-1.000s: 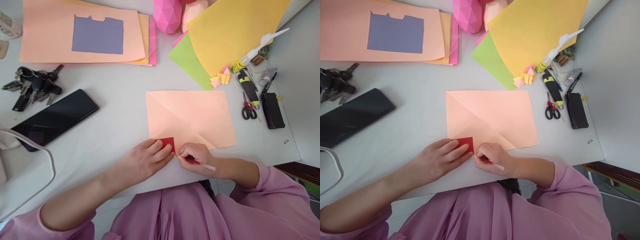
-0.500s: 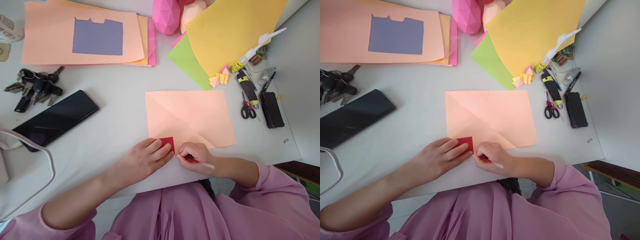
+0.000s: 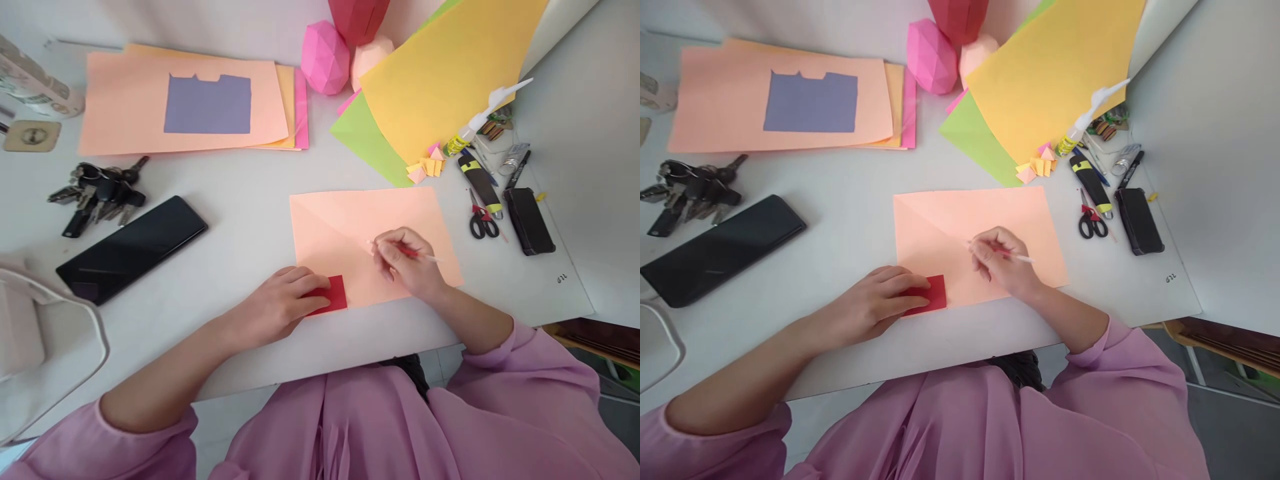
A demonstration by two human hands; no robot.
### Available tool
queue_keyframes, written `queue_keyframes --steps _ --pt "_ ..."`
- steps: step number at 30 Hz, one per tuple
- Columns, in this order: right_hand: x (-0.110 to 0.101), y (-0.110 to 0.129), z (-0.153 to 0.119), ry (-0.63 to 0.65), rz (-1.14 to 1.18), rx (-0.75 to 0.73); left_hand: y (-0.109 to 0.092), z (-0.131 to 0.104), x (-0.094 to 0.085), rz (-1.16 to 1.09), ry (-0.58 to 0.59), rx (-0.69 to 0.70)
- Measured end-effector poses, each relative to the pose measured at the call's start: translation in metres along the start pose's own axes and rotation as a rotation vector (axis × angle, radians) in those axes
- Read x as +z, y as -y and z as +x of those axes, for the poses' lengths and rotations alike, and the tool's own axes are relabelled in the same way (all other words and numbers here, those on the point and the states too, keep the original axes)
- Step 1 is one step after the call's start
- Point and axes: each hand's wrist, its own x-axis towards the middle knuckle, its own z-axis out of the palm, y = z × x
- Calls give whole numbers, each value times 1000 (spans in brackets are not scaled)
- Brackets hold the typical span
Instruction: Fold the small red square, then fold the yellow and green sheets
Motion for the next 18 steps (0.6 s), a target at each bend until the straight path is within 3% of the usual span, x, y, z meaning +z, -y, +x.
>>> queue_keyframes --steps 4,10,15,18 --pt "-18 1 17 -100 -115 -129 6 -3 0 -30 -68 -13" --pt "-19 -10 18 171 -472 -270 18 -13 1 198 -228 -134" --pt "-12 -15 17 108 -523 -340 22 -17 5 326 -239 -311" --pt "-9 -21 20 87 -539 -394 25 -18 10 278 -241 -442"
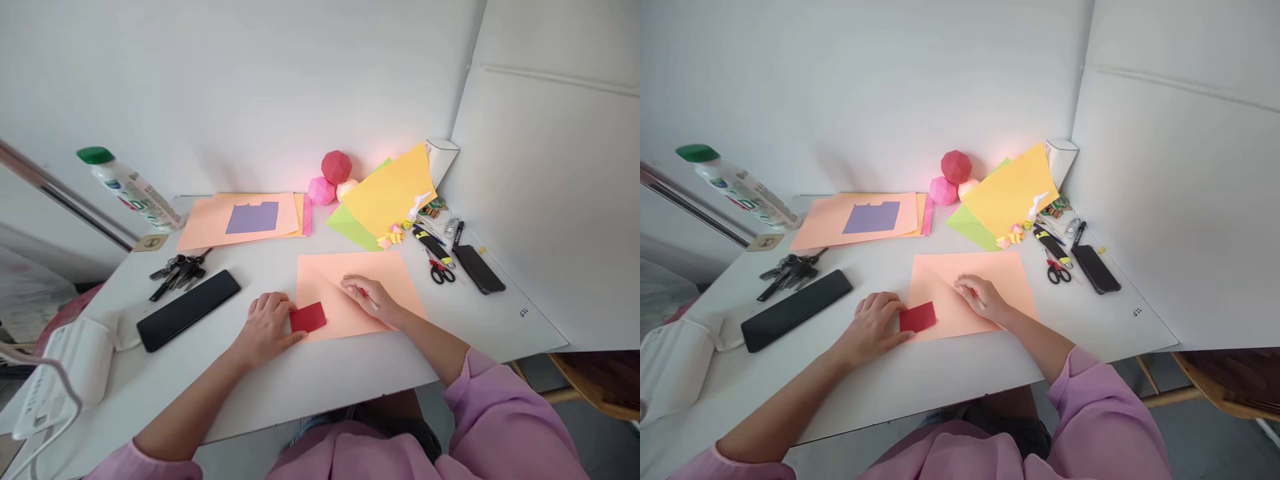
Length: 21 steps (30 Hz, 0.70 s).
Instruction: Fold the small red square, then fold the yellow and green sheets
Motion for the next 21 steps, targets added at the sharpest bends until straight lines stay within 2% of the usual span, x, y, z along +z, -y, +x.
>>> queue_keyframes --steps 4,10,21 --pt "6 -7 3 -13 -22 -86 5 -2 4 -61 48 -97" --pt "7 -7 6 -10 -71 -135 8 -1 5 -83 15 -176" --pt "5 -11 5 85 -251 -283 0 3 2 -104 50 -218"
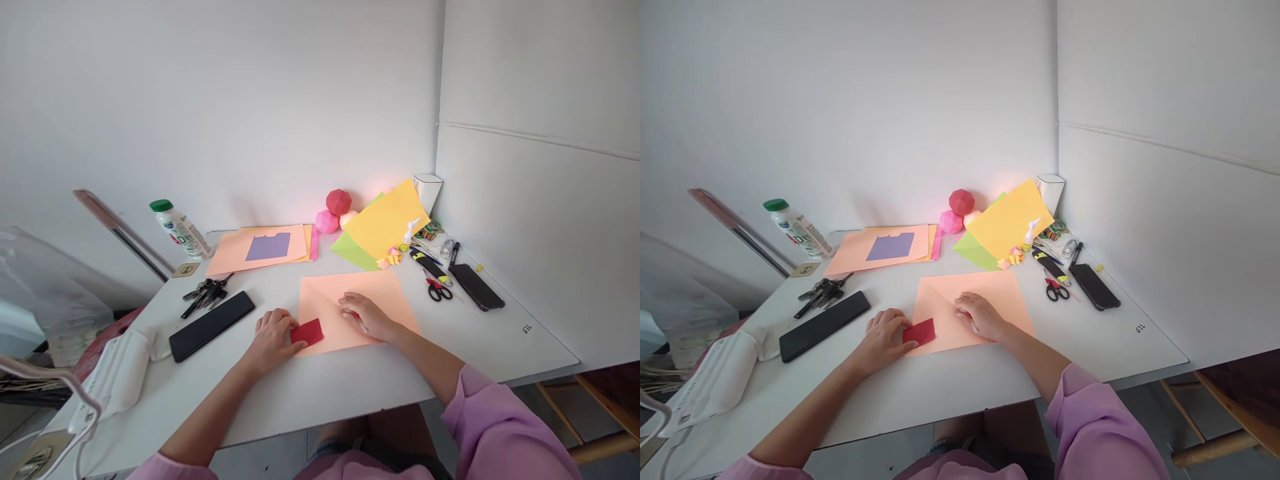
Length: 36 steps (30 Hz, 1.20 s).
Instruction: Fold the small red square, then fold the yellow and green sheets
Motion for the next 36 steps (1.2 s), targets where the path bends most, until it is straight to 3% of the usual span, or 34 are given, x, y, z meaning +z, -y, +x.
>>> queue_keyframes --steps 7,23,30,36 --pt "0 3 -11 87 -191 -67 0 -3 -1 8 15 -11" --pt "3 0 -10 116 -218 -38 5 -4 2 -57 6 38" --pt "2 2 -10 104 -193 -53 -3 -4 -1 -181 -1 139" --pt "3 1 -10 108 -209 -23 -14 -12 3 -399 -8 73"
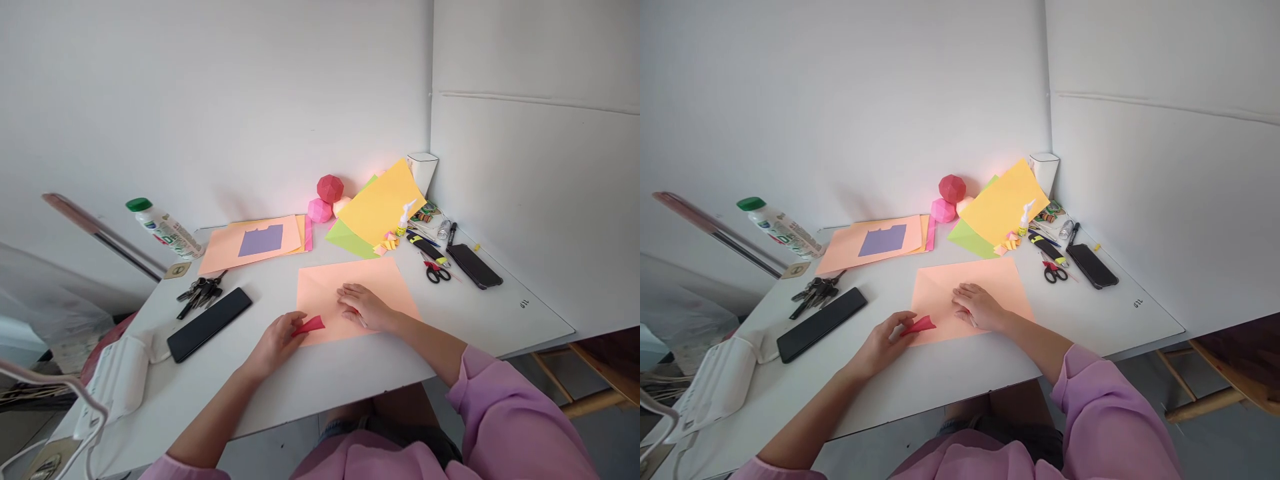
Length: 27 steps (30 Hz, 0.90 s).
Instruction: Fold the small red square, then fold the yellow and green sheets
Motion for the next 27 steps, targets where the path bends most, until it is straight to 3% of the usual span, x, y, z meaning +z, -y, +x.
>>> queue_keyframes --steps 3,7,11,17,27 --pt "2 -2 1 3 5 22 -8 5 3 -138 38 -47" --pt "6 -3 3 -41 115 52 -22 29 9 -314 142 -85" --pt "1 0 4 -133 248 85 -26 48 27 -450 189 -99" --pt "-11 13 -1 -264 430 262 -20 43 47 -557 169 -114" --pt "-10 30 -5 -93 590 434 -20 42 44 -693 180 -158"
